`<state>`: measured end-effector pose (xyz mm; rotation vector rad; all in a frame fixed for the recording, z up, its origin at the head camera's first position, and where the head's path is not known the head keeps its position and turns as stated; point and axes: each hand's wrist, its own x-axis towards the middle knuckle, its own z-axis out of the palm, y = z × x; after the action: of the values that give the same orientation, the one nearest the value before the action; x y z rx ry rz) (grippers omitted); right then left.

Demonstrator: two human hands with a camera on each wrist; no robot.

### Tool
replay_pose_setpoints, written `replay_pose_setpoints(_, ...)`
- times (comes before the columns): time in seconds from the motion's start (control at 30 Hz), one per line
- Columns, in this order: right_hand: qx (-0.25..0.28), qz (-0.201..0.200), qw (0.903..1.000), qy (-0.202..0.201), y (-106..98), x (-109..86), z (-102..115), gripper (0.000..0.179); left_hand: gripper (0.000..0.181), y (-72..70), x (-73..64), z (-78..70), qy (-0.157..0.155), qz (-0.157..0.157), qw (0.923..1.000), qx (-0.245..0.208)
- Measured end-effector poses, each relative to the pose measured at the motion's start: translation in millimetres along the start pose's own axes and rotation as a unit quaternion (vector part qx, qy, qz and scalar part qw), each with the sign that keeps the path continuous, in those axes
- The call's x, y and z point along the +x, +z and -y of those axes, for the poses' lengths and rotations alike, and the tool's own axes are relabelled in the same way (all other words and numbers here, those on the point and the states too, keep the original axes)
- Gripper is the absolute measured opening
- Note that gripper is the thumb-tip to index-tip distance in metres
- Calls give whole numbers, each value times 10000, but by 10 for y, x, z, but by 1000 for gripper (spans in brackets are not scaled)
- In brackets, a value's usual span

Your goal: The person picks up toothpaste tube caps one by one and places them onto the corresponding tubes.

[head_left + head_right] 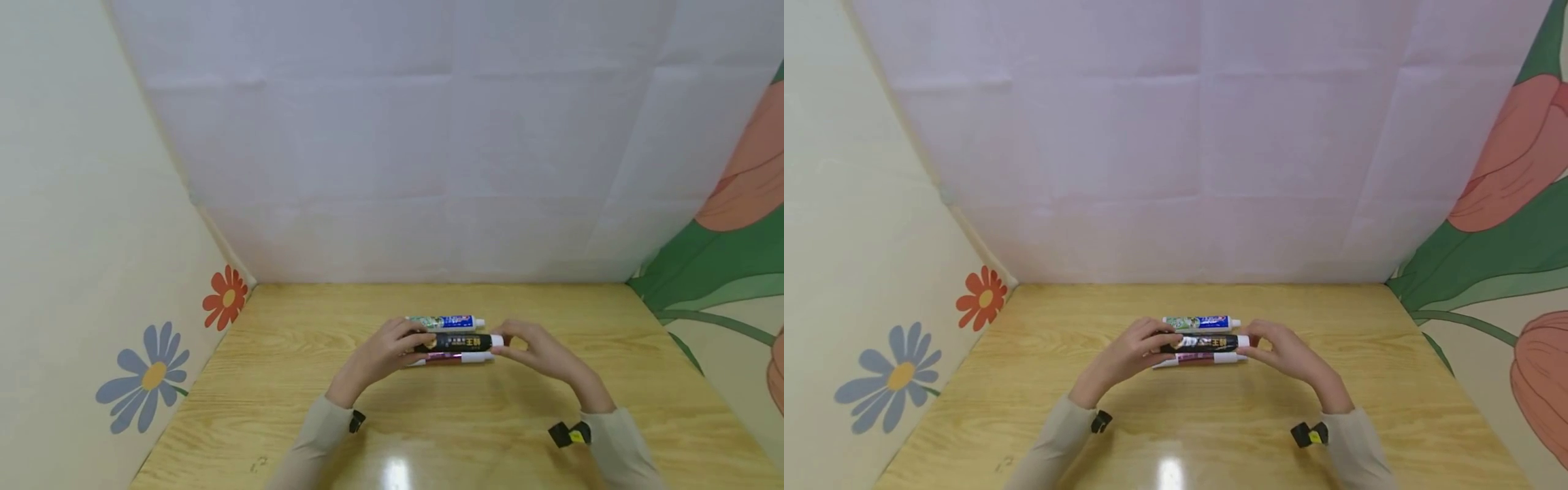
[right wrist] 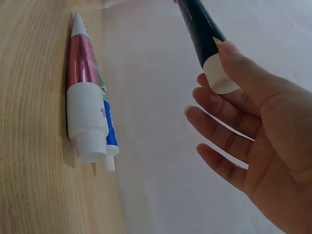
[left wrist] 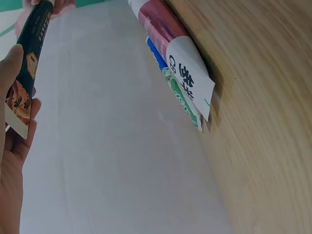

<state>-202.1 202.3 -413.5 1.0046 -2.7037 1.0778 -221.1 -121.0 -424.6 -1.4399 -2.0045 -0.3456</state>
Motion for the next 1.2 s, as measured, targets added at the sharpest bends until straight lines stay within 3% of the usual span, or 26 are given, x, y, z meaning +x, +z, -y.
replay_pose_setpoints(0.3,26,152,9999,-41,79,-67,-83,21,43,79,-70,-8,123,63,9999,32)
replay_pose_setpoints(0.8,-85,590,9977,336,188,-114,-119,21,41,129,-185,-51,98,289,9994,-156)
replay_pose_setpoints(1.2,-291,696,9968,257,236,-180,-163,28,43,153,-293,-109,-166,659,9971,-327)
